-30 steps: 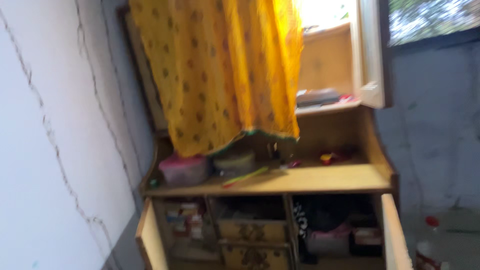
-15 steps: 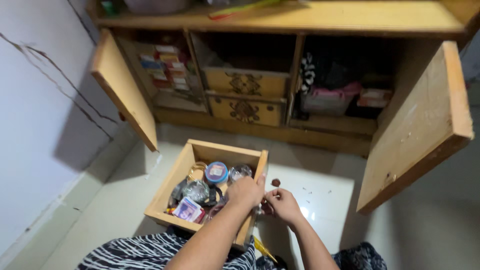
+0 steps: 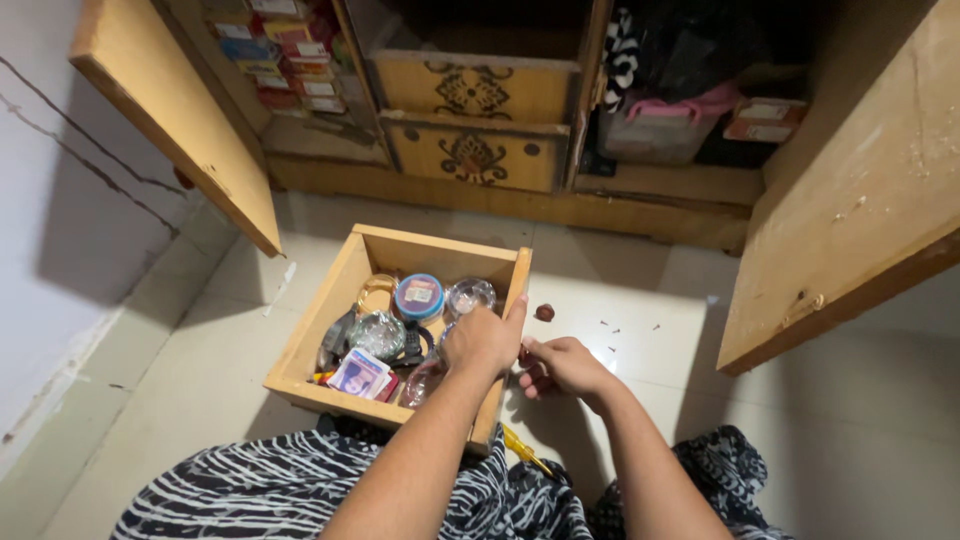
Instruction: The person sits on the floor and uses a yellow screwdriver to tighten screws on the door of a wooden cabinet. They repeatedly open and close the door to test the fit while adjusting the screws.
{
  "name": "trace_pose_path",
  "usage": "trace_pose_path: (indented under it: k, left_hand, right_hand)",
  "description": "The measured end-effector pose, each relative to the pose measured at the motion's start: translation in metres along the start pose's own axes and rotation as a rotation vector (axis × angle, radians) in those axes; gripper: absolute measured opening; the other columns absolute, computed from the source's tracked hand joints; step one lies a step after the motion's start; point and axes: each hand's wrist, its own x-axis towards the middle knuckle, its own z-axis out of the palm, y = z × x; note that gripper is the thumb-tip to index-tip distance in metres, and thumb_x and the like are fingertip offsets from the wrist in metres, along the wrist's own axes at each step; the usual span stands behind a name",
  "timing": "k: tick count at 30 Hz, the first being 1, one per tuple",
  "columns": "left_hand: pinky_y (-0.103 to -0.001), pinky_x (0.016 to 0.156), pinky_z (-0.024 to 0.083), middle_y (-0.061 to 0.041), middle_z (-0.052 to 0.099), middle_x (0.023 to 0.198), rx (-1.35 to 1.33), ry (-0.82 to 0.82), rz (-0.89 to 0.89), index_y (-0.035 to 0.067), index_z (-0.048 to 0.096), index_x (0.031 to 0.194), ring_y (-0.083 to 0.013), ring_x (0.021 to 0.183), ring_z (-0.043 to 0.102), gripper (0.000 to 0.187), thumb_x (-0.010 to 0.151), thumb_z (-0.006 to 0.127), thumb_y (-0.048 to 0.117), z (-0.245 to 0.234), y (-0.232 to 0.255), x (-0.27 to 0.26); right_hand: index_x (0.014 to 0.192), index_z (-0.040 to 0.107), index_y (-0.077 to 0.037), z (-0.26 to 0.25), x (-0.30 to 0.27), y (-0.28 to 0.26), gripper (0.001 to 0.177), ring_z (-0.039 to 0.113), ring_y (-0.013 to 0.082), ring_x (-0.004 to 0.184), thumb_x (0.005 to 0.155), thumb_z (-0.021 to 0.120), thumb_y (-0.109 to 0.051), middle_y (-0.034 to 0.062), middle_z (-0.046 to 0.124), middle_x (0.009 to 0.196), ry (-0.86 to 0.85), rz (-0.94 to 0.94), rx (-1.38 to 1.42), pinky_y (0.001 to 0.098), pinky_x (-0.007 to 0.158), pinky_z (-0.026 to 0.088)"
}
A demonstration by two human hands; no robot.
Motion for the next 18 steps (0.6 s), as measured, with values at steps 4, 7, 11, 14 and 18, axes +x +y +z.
trace_pose_path:
  k: [4,7,11,14,18]
  left_hand:
    - [-0.048,0.095,0.054,-0.024,0.073,0.11,0.001,-0.036,-0.015,-0.001,0.076,0.104,-0.0382,0.108,0.071,0.082,0.093,0.043,0.073,0.002,-0.001,0.002]
    - [-0.048,0.095,0.053,-0.024,0.073,0.11,-0.009,-0.015,0.001,-0.001,0.075,0.104,-0.0383,0.108,0.07,0.081,0.093,0.045,0.073,0.001,-0.002,0.004]
    - [-0.048,0.094,0.054,-0.024,0.073,0.109,-0.016,-0.008,0.001,-0.001,0.076,0.102,-0.0383,0.107,0.071,0.081,0.092,0.045,0.073,0.002,-0.002,0.003]
    - [-0.046,0.095,0.054,-0.019,0.081,0.102,-0.062,-0.072,-0.005,0.001,0.08,0.097,-0.034,0.105,0.074,0.08,0.091,0.042,0.072,0.0,-0.004,0.003]
    - [-0.047,0.095,0.054,-0.023,0.074,0.109,-0.031,-0.045,-0.004,-0.001,0.078,0.101,-0.0374,0.107,0.072,0.082,0.092,0.044,0.073,0.001,-0.003,0.003]
  right_hand:
    - [0.088,0.067,0.003,0.009,0.011,0.008,0.062,0.06,0.0234,0.052,0.104,0.045,-0.053,0.0137,0.065,0.067,0.152,-0.015,-0.172,0.0342,0.048,0.047]
    - [0.086,0.068,0.003,0.003,0.018,0.01,0.06,0.059,0.0212,0.052,0.105,0.049,-0.05,0.0112,0.064,0.066,0.155,-0.084,-0.126,0.0337,0.049,0.049]
    - [0.093,0.069,-0.004,-0.009,0.014,0.012,0.036,0.063,0.0132,0.06,0.099,0.061,-0.039,0.0036,0.067,0.074,0.049,-0.188,-0.1,0.0298,0.057,0.053]
    - [0.091,0.067,-0.004,0.001,0.014,0.012,0.045,0.063,0.0171,0.055,0.099,0.053,-0.047,0.0062,0.068,0.071,0.036,-0.088,-0.069,0.0316,0.055,0.053]
    - [0.088,0.064,-0.001,0.017,0.013,0.01,0.065,0.053,0.0197,0.047,0.104,0.041,-0.06,0.0099,0.062,0.064,0.169,-0.039,-0.119,0.034,0.047,0.044]
